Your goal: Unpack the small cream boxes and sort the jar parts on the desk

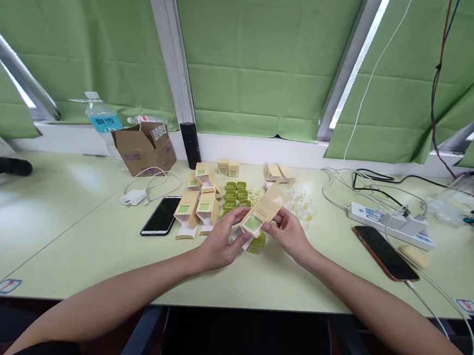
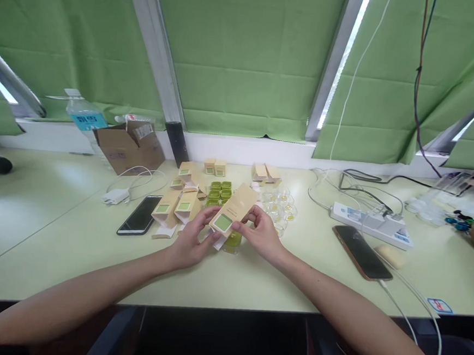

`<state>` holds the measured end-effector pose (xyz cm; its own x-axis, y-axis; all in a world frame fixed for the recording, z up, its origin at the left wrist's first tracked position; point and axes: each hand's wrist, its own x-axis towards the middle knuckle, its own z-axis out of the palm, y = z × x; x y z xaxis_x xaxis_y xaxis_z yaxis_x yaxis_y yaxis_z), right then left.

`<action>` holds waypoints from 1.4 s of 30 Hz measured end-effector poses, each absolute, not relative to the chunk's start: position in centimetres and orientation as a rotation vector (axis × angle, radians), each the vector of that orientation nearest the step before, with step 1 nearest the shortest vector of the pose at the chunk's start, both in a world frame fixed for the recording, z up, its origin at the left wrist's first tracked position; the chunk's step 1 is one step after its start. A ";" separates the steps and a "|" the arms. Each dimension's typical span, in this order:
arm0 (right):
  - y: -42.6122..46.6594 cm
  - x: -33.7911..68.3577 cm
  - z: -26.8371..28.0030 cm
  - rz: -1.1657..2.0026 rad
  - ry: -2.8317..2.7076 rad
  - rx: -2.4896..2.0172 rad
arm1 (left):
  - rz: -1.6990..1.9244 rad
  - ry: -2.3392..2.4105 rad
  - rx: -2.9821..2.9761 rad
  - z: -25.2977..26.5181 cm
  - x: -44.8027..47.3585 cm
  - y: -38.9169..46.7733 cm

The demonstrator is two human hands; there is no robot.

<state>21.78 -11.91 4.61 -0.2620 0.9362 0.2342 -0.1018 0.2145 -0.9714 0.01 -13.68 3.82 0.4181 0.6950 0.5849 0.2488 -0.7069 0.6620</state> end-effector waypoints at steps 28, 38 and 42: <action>-12.9 21.6 6.5 1.284 -1.313 -0.945 | 1.140 0.869 1.860 5.3 0.4 -13.5; -13.4 21.6 6.4 1.221 -1.407 -0.946 | 1.099 0.972 1.753 5.7 0.3 -13.2; -13.2 22.1 6.1 0.954 -1.584 -0.951 | 1.229 0.936 1.488 6.0 0.1 -12.5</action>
